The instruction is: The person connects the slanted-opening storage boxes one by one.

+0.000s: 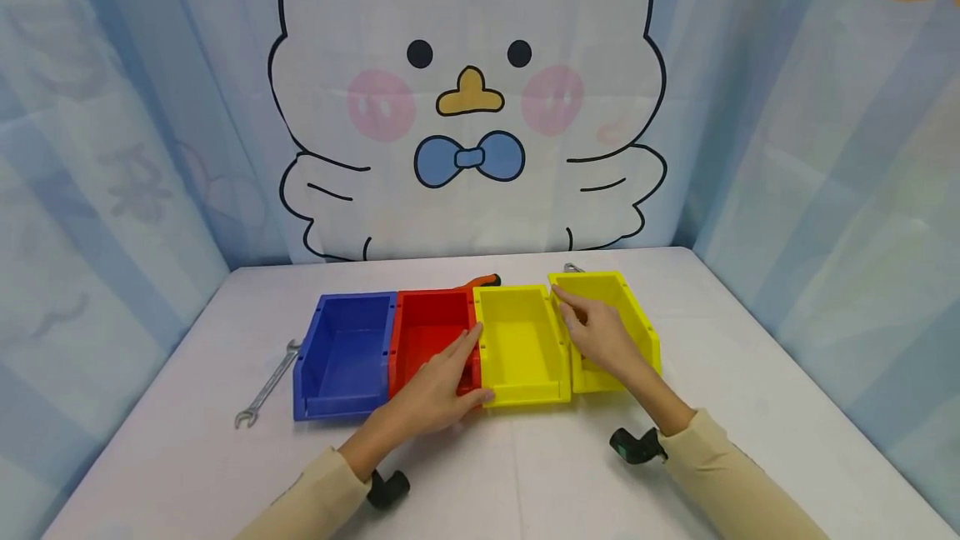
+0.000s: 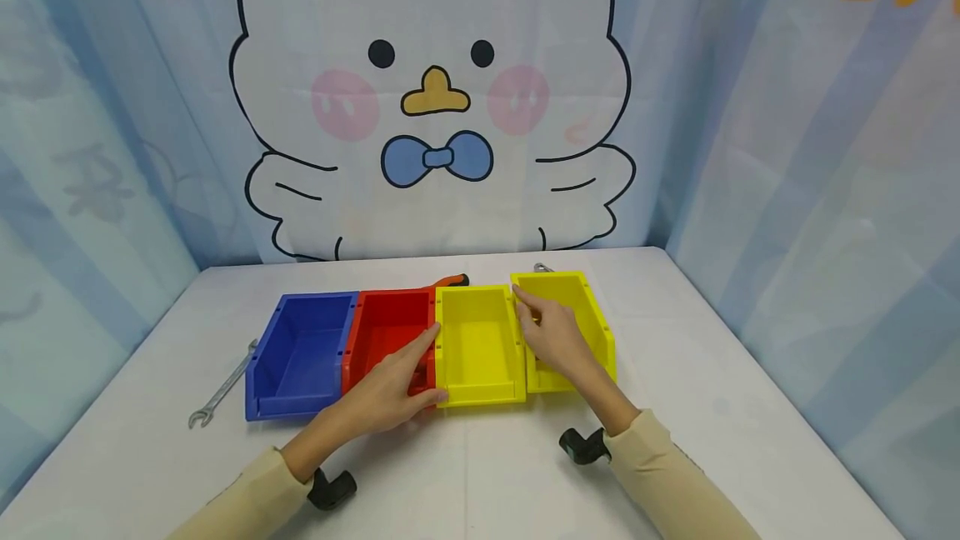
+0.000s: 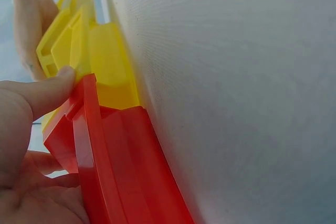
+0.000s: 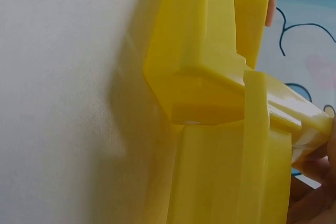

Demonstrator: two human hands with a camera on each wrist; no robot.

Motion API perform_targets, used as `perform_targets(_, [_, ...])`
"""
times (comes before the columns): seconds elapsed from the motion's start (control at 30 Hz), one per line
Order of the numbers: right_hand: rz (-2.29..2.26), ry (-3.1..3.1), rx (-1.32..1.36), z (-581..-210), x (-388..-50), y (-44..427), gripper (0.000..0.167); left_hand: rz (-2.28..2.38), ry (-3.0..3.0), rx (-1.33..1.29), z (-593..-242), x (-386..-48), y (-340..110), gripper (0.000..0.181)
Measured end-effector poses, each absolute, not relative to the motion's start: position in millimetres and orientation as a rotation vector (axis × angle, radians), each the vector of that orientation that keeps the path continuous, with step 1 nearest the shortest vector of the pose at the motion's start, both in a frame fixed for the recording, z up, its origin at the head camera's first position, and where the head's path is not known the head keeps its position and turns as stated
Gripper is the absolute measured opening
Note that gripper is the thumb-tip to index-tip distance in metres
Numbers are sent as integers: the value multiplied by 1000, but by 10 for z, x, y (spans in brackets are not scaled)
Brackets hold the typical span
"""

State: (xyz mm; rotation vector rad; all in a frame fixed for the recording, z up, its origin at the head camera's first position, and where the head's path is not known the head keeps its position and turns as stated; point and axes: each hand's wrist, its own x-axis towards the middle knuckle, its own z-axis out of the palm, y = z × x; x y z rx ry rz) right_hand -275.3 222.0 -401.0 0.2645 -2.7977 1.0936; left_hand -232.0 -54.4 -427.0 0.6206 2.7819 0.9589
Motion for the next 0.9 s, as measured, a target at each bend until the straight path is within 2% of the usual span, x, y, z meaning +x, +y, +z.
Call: perform_targets(0.9, [1087, -2831, 226, -3960, -2752, 2173, 47, 947, 2789, 611, -4287, -2340, -534, 100])
